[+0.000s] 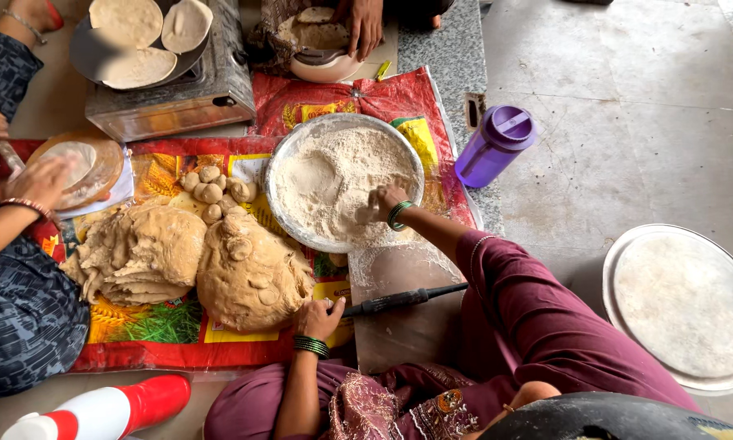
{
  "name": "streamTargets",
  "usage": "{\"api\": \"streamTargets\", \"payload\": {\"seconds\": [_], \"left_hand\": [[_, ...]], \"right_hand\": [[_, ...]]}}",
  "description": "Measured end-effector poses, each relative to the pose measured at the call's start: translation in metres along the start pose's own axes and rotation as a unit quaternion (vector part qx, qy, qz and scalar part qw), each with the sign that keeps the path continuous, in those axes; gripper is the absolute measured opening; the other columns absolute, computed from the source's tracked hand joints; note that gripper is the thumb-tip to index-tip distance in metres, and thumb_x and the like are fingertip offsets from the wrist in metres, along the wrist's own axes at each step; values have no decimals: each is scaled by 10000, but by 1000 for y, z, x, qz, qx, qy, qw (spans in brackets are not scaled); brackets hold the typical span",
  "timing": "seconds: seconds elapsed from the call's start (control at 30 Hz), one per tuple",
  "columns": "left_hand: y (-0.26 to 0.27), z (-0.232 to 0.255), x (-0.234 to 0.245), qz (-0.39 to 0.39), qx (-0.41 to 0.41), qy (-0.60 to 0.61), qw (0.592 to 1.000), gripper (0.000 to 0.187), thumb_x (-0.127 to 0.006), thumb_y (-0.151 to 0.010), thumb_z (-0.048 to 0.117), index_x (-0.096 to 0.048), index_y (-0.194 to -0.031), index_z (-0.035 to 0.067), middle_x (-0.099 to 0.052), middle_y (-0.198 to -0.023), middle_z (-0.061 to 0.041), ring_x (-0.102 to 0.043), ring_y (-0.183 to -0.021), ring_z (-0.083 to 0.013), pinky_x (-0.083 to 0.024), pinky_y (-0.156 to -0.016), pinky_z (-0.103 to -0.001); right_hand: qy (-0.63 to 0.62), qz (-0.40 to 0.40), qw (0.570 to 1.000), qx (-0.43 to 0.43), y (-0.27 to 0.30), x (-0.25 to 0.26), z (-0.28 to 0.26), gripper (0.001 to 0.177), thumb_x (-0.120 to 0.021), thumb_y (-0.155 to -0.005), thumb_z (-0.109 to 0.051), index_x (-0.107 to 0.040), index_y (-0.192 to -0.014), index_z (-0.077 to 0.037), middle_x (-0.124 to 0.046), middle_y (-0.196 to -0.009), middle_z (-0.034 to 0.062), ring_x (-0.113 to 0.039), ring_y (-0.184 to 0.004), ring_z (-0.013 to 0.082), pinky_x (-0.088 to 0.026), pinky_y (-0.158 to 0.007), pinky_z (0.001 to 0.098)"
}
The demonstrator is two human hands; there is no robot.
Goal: The person coats dough balls in flour from a bowl and flattens them into flatbreads on a board using a rolling pin and hands.
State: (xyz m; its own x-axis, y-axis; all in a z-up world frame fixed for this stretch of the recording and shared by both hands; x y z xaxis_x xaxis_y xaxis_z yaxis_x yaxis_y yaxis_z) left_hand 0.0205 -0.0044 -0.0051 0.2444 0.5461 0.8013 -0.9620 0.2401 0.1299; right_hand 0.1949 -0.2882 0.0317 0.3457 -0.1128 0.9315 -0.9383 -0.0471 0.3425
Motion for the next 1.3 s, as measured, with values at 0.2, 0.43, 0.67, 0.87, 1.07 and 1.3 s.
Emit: {"api": "streamTargets", "payload": {"seconds": [0.2,0.43,0.67,0.87,1.07,1.3], "left_hand": [[-1,-4,-6,-24,-28,-56,998,579,-573,-909,564,-714,-646,67,-677,-688,-203,-664,-672,-396,-516,-646,-512],[6,2,-17,-106,-120,-93,983,542,-616,-858,578,-737,-666,86,-683,-722,-237,-683,-703,-403,-546,-698,-497],[13,3,-31,-103,-111,-122,981,488,-613,-853,463,-696,-628,39,-679,-682,-244,-691,-667,-384,-550,-690,-486],[32,9,-31,-91,-141,-94,981,412,-614,-838,421,-717,-651,68,-680,-700,-226,-689,-677,-393,-548,-677,-502],[35,7,-24,-5,-137,-13,990,491,-615,-879,519,-759,-689,90,-682,-729,-230,-673,-712,-422,-523,-652,-529],[25,3,-49,21,103,-13,994,579,-465,-967,594,-740,-866,94,-722,-878,-206,-697,-866,-403,-517,-778,-533]], "right_hand": [[-62,137,968,203,54,43,-8,309,-675,-939,-454,-684,-1057,-168,-711,-973,44,-673,-929,240,-567,-838,437],[-14,-1,948,319,164,-28,1,354,-695,-856,-302,-665,-1186,-177,-663,-1230,66,-649,-1085,255,-582,-895,433],[64,122,926,351,219,-69,11,751,-648,-871,-602,-489,-1432,-128,-437,-1509,170,-430,-1402,357,-304,-1099,641],[4,143,959,245,254,-61,21,683,-543,-905,-593,-476,-1467,-210,-478,-1553,111,-475,-1390,269,-290,-1230,540],[-33,27,958,284,273,-69,20,643,-527,-940,-555,-545,-1392,-98,-545,-1445,126,-504,-1334,266,-360,-1148,452],[-80,-77,993,-49,270,-39,80,542,-360,-1042,-565,-633,-1391,-253,-677,-1425,58,-714,-1165,271,-600,-1007,438]]}}
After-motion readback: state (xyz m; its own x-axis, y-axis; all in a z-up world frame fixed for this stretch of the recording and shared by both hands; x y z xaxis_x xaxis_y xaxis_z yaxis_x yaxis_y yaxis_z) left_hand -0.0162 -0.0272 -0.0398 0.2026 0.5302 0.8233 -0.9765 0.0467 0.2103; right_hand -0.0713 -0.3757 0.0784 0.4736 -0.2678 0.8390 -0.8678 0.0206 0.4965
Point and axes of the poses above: each hand's wrist, its own y-axis away from the middle knuckle, its own x-axis out of the back of the hand, z = x × y, the point moved 2 cm from there along -y, towards the middle knuckle
